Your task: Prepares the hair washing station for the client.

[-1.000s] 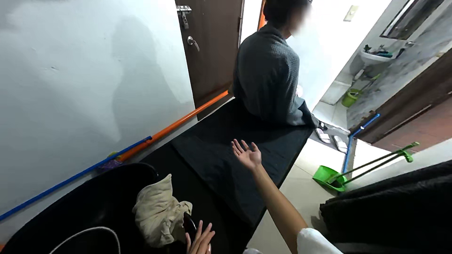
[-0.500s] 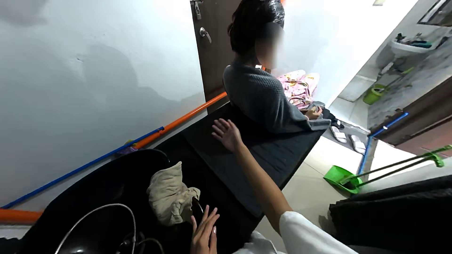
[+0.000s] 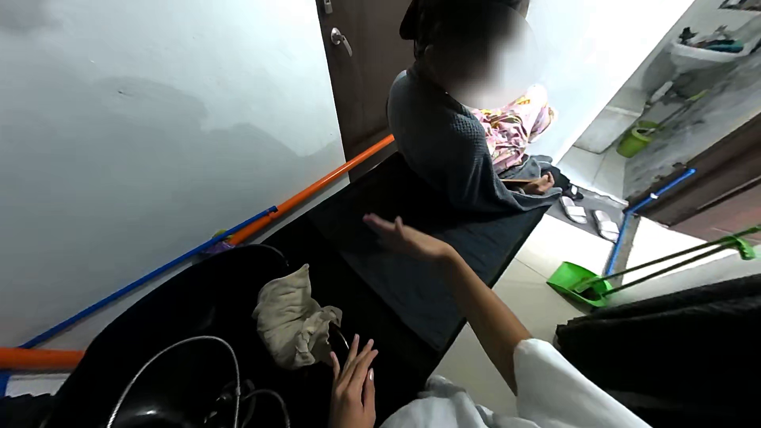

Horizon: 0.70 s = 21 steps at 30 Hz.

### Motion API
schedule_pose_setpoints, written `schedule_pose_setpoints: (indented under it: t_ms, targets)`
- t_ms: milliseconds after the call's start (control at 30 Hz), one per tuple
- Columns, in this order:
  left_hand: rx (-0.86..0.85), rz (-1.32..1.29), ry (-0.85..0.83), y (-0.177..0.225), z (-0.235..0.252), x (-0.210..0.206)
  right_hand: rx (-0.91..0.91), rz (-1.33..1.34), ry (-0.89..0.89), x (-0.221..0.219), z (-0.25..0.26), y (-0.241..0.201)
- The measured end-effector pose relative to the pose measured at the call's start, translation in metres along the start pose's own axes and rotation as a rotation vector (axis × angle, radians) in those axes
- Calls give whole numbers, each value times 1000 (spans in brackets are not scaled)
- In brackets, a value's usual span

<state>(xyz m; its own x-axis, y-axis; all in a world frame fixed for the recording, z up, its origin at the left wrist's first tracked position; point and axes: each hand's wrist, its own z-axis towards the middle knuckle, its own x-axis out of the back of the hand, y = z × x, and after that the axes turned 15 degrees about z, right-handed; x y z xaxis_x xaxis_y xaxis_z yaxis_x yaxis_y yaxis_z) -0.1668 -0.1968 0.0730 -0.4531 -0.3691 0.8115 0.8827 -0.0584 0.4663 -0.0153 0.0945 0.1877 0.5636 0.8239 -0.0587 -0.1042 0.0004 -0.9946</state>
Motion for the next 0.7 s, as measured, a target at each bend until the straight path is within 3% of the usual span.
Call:
schedule_pose_setpoints:
  t_ms: [67, 100, 200, 233, 333, 433, 467, 500, 567, 600, 633, 700]
  targets:
    - [-2, -2, -2, 1, -1, -1, 5, 42, 209, 8, -4, 2]
    - [0, 1, -9, 2, -2, -1, -32, 20, 178, 9, -8, 4]
    - [-11, -1, -34, 1, 0, 0, -119, -20, -157, 2, -16, 3]
    - [-15, -5, -37, 0, 1, 1, -81, -23, -131, 1, -17, 3]
    - [-2, -38, -36, 2, 0, 3, 29, 3, 200, 12, -21, 12]
    - [32, -84, -18, 2, 3, 5, 107, -3, 204, 26, -39, 15]
    - [44, -83, -4, 3, 5, 7, 183, -17, 303, 31, -47, 13]
    - [49, -73, 30, 5, 10, 7, 277, -45, 510, 40, -54, 14]
    - [28, -101, 148, 18, 29, 7, 448, -98, 1092, 70, -65, 33]
    - [-1, -174, 189, 27, 47, 7, 470, -166, 1272, 92, -72, 47]
    - [-35, -288, 187, 35, 68, 6, 455, -291, 1322, 113, -81, 60]
    - [-51, -585, 58, 48, 114, -1, 383, -614, 1212, 149, -92, 81]
